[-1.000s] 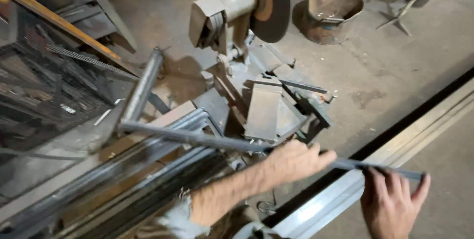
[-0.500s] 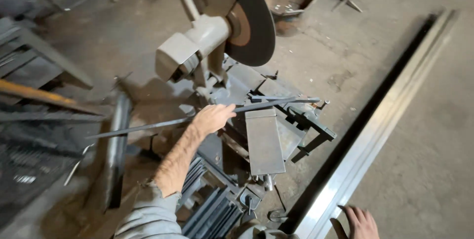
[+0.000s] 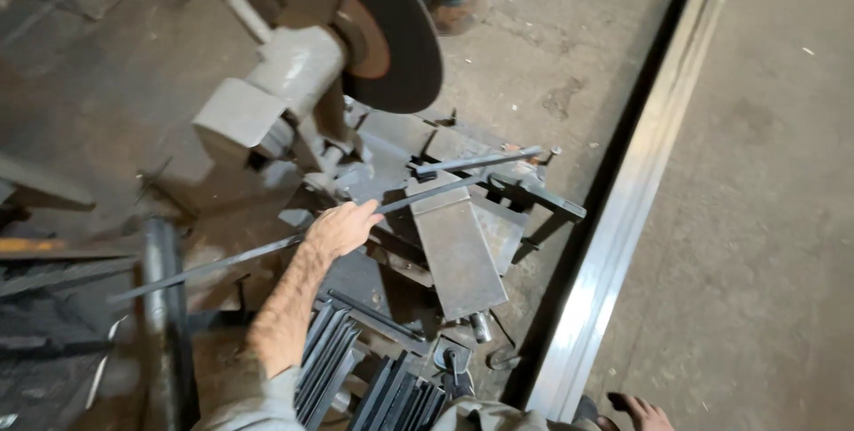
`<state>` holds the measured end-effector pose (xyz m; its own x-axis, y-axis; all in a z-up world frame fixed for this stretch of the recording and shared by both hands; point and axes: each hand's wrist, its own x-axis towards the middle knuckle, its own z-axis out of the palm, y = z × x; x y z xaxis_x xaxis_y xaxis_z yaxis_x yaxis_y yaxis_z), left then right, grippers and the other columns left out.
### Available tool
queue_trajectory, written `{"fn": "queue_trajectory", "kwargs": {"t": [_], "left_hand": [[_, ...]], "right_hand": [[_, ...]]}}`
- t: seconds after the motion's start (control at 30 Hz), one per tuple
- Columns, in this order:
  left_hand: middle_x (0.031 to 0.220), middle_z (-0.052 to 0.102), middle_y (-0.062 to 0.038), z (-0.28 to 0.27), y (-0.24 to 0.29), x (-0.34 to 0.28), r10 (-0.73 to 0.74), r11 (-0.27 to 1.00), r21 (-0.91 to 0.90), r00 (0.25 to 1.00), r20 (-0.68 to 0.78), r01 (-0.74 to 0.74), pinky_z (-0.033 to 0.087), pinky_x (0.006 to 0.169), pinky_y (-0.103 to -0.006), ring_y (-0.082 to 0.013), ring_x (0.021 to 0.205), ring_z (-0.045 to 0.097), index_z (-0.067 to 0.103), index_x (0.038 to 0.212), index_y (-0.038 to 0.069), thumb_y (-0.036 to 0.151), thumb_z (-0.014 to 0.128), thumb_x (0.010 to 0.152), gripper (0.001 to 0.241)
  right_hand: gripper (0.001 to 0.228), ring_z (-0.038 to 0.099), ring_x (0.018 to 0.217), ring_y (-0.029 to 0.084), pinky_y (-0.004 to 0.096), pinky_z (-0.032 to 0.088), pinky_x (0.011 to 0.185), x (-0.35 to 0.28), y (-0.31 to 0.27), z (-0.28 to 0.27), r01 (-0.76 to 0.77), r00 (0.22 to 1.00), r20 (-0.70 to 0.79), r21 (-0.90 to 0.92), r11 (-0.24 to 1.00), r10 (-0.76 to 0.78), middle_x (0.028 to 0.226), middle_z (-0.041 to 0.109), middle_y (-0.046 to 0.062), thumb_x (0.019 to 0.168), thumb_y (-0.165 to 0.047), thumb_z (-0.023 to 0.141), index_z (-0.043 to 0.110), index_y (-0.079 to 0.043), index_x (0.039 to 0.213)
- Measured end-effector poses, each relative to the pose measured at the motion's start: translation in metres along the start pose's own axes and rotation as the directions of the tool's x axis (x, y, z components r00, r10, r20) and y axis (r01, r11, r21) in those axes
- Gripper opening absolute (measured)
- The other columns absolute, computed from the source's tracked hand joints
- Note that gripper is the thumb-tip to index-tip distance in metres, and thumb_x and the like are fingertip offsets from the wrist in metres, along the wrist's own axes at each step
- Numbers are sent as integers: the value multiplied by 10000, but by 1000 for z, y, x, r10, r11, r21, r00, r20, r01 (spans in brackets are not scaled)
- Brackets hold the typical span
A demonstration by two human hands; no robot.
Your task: Using a metal cutting saw to cut thin metal rods into specific lengths.
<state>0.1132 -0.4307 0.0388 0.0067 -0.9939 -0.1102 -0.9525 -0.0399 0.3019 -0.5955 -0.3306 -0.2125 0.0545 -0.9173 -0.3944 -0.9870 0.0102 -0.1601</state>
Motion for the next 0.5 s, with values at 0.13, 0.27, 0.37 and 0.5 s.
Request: {"fn": "queue_trajectory", "kwargs": {"t": [0.13,0.27,0.37,0.5], "left_hand": [[888,708,-238,2,-2,4,-14,1000,-17,1000,-1,14,573,772,-532,-456,880,685,628,1124,118,396,543,1018,309],[899,710,-237,21,-19,11,-7,1000,3,998,-62,7,570,771,-536,-461,872,685,645,1148,137,382,561,990,303],[944,719,-233,51,-38,23,6,999,-50,998,55,-3,580,811,-504,-435,918,701,632,1155,99,361,548,1018,307],[1070,709,-180,46,-40,23,171,978,115,984,47,-176,561,843,-484,-401,932,682,658,1126,121,272,532,978,245]], "right_hand": [[698,639,1268,215,383,473,1142,-25,-33,-39,-3,981,196,-18,1000,7,1263,727,-26,796,-665,721,592,-320,1389],[714,685,1245,179,362,493,1149,-19,-18,-26,-24,984,175,-36,999,30,1246,740,-25,772,-667,719,600,-323,1386],[688,694,1251,150,370,450,1183,-19,-2,-17,-19,962,270,-41,999,29,1250,748,-19,833,-675,694,579,-300,1399],[703,691,1249,147,366,477,1147,-13,4,5,46,934,354,-16,999,-38,1261,754,-21,839,-645,714,539,-296,1423]]}}
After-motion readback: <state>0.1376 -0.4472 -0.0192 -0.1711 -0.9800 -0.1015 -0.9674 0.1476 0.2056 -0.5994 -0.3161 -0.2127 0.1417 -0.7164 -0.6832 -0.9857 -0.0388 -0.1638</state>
